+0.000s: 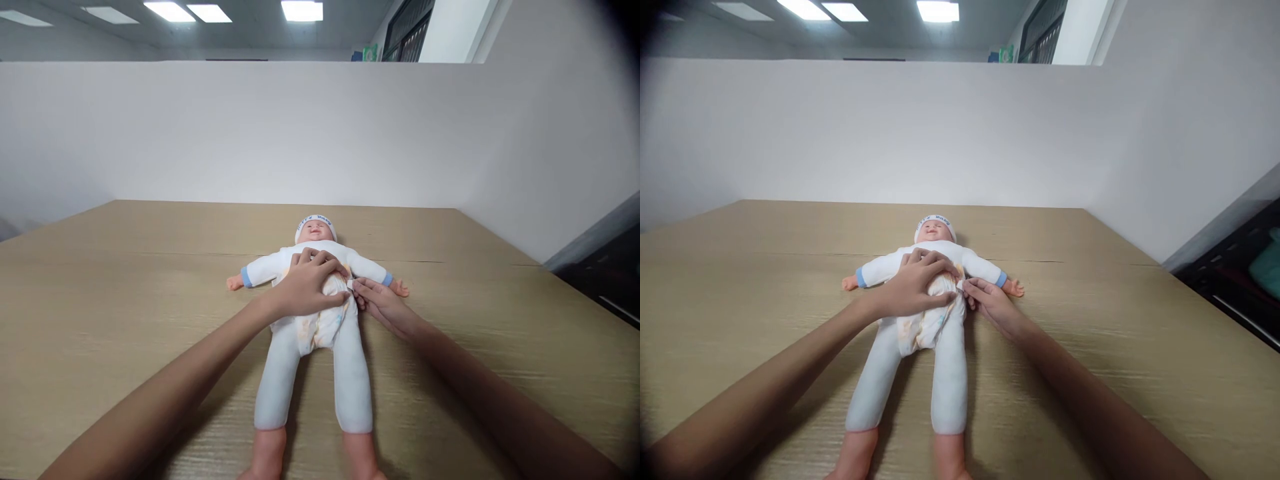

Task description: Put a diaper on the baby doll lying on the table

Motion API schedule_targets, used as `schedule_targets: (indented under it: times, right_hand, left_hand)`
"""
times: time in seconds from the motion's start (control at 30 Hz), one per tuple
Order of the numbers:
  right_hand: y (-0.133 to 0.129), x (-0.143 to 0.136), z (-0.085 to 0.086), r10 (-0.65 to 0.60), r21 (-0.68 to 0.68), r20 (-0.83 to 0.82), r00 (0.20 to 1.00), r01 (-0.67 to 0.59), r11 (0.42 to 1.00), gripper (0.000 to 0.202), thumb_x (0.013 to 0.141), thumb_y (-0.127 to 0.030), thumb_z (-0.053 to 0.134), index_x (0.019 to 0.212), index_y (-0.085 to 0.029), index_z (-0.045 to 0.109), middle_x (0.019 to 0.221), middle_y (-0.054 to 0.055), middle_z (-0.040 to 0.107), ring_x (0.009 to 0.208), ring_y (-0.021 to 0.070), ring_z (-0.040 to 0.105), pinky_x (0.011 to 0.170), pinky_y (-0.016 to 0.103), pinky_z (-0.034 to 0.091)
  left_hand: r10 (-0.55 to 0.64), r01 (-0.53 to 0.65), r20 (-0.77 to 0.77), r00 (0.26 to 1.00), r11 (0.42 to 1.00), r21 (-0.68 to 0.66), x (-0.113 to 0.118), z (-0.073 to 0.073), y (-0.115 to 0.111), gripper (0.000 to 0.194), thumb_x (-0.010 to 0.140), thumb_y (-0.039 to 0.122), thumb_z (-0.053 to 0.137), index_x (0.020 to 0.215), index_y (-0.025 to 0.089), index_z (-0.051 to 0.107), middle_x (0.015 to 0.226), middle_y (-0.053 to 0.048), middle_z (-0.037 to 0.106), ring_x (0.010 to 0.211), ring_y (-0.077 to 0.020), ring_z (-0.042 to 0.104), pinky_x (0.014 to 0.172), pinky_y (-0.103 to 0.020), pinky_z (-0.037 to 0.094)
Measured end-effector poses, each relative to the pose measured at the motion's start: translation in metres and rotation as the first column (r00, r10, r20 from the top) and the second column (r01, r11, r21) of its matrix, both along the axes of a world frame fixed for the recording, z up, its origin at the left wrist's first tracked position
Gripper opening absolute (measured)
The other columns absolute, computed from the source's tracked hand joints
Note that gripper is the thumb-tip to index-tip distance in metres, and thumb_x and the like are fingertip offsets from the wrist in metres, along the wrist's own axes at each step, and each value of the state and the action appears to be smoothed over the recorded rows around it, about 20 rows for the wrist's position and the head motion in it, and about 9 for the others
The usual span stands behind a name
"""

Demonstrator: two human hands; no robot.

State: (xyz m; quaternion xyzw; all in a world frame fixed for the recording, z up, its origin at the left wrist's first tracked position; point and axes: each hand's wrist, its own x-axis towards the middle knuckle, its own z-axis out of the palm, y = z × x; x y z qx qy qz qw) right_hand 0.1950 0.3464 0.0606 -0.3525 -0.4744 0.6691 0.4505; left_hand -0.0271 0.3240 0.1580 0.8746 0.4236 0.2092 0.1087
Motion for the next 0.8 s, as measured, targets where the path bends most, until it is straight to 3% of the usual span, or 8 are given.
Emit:
schedule_targets:
  times: [0.37,0.8]
  right_hand:
    - [-0.0017,-0.0047,0.0063,-0.039,0.014,0.043,0.998,0.039,0.999,0.046,0.068,-0.060,0.091,0.083,-0.022,0.070,0.078,-0.002,0.055,0.068,0.0129,0.040,0.063,0.030,0.030]
    - [-0.0023,-0.0072,0.0071,-0.045,0.000,0.003,0.999,0.045,0.999,0.041,0.068,-0.055,0.091,0.081,-0.022,0.069,0.076,-0.001,0.052,0.069,0.0146,0.038,0.066,0.032,0.031]
  left_hand:
    - [-0.003,0.003,0.003,1.000,1.000,0.018,0.0005,-0.0008,0.0010,0.034,0.090,0.051,0.067,0.118,0.033,0.068,0.120,-0.003,0.066,0.119,-0.0321,0.046,0.106,-0.053,0.036]
    - [0.003,0.000,0.026,1.000,0.994,-0.106,0.0004,0.0079,-0.0008,0.025,0.089,0.048,0.067,0.108,0.031,0.067,0.118,-0.003,0.065,0.122,-0.0329,0.045,0.109,-0.055,0.032]
